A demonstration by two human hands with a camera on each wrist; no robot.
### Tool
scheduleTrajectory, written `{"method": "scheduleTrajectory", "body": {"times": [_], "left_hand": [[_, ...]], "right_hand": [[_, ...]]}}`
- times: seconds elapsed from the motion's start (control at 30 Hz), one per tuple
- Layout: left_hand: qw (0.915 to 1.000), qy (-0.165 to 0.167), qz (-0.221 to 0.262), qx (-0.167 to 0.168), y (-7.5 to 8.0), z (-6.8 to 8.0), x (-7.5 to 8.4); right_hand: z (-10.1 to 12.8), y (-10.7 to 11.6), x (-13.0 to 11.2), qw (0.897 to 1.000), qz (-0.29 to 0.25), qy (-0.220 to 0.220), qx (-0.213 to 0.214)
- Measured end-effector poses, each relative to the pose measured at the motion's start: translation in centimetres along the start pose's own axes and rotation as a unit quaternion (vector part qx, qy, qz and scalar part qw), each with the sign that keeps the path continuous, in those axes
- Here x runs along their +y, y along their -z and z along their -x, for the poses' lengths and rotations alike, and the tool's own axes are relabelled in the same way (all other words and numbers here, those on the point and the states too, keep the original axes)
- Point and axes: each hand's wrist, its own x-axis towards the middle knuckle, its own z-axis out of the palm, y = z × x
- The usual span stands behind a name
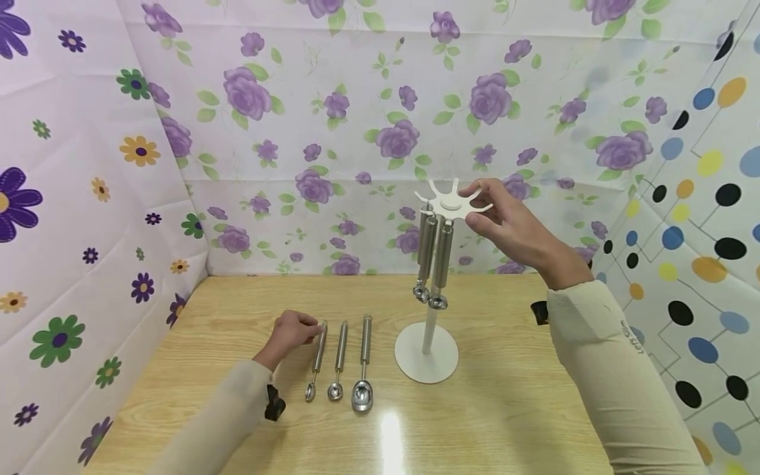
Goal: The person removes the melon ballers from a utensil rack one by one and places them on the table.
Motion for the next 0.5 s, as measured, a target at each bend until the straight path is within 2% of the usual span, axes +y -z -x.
{"method": "scheduleTrajectory", "body": {"times": [0.33, 0.5], "left_hand": [[0.9979, -0.059, 0.021, -0.019, 1.1, 1.0, 5.3], [0.9945, -0.091, 0.038, -0.036, 1.6, 1.7, 8.6]], "right_hand": [[0.1, -0.1, -0.1, 1.0, 0.005, -0.01, 0.002], [0.0, 0.0, -0.3, 1.0, 0.004, -0.002, 0.006]]}}
